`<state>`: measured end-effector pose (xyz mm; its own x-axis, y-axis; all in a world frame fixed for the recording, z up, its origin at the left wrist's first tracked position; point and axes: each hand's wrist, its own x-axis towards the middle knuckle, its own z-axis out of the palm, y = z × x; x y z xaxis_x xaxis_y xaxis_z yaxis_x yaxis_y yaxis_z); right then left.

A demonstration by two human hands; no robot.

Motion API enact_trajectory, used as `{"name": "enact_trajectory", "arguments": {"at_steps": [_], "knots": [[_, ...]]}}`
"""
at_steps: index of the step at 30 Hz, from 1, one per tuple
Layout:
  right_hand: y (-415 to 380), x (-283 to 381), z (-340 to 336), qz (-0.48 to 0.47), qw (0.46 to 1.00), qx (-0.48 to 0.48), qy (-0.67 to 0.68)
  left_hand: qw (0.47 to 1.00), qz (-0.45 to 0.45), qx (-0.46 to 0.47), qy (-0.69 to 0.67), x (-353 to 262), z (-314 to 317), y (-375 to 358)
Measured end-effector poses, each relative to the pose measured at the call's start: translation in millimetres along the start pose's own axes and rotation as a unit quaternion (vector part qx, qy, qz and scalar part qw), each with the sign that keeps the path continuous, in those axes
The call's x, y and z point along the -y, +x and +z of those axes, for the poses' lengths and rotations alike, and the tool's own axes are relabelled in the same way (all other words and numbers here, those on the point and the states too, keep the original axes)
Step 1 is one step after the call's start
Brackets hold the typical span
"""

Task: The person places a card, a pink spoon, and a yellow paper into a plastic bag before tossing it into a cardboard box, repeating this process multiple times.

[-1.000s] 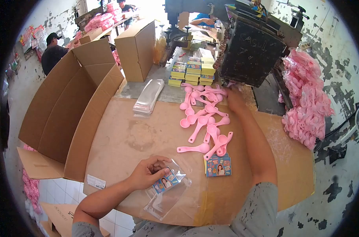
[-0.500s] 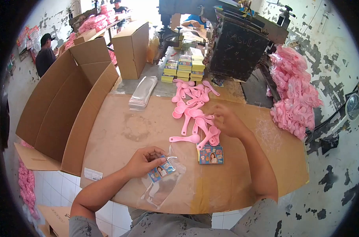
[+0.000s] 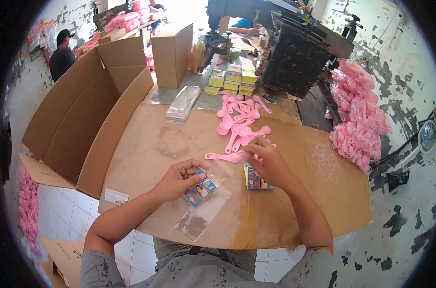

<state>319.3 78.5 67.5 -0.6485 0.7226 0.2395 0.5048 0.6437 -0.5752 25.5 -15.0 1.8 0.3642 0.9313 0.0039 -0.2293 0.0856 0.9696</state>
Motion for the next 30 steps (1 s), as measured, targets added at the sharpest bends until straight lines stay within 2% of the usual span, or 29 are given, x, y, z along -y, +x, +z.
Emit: {"name": "enact_trajectory", "arguments": {"at_steps": [3,5,8,11,17,19,22,23,25,28,30], "knots": [[-3,12,23,0.042,0.956,-0.069,0.282,1.000,0.002,0.004,-0.002,-3,6,-3],[2,36,35,0.090,0.895,-0.106,0.424,1.000,0.000,0.006,0.005,-2,9,-4],[8,54,38,0.076,0.883,-0.185,0.425,1.000,0.000,0.000,0.029,3,10,-4],[8,50,43,0.061,0.894,-0.204,0.394,0.999,0.005,-0.009,0.046,6,11,-5],[11,44,54,0.050,0.885,-0.220,0.408,0.998,-0.006,0.002,0.065,11,13,-7],[6,39,63,0.065,0.897,-0.170,0.402,0.998,-0.020,0.003,0.056,12,14,-7],[5,35,65,0.076,0.914,-0.122,0.380,0.999,0.031,0.012,0.042,16,14,-4],[4,35,65,0.079,0.919,-0.110,0.370,0.999,0.017,0.009,0.038,17,14,-5],[5,37,63,0.068,0.908,-0.143,0.387,0.999,-0.010,0.004,0.030,14,14,-5],[7,40,68,0.055,0.883,-0.195,0.423,0.994,-0.057,0.021,0.092,2,14,-7],[4,44,73,0.052,0.874,-0.207,0.436,0.999,-0.032,0.021,0.038,11,13,-6]]}}
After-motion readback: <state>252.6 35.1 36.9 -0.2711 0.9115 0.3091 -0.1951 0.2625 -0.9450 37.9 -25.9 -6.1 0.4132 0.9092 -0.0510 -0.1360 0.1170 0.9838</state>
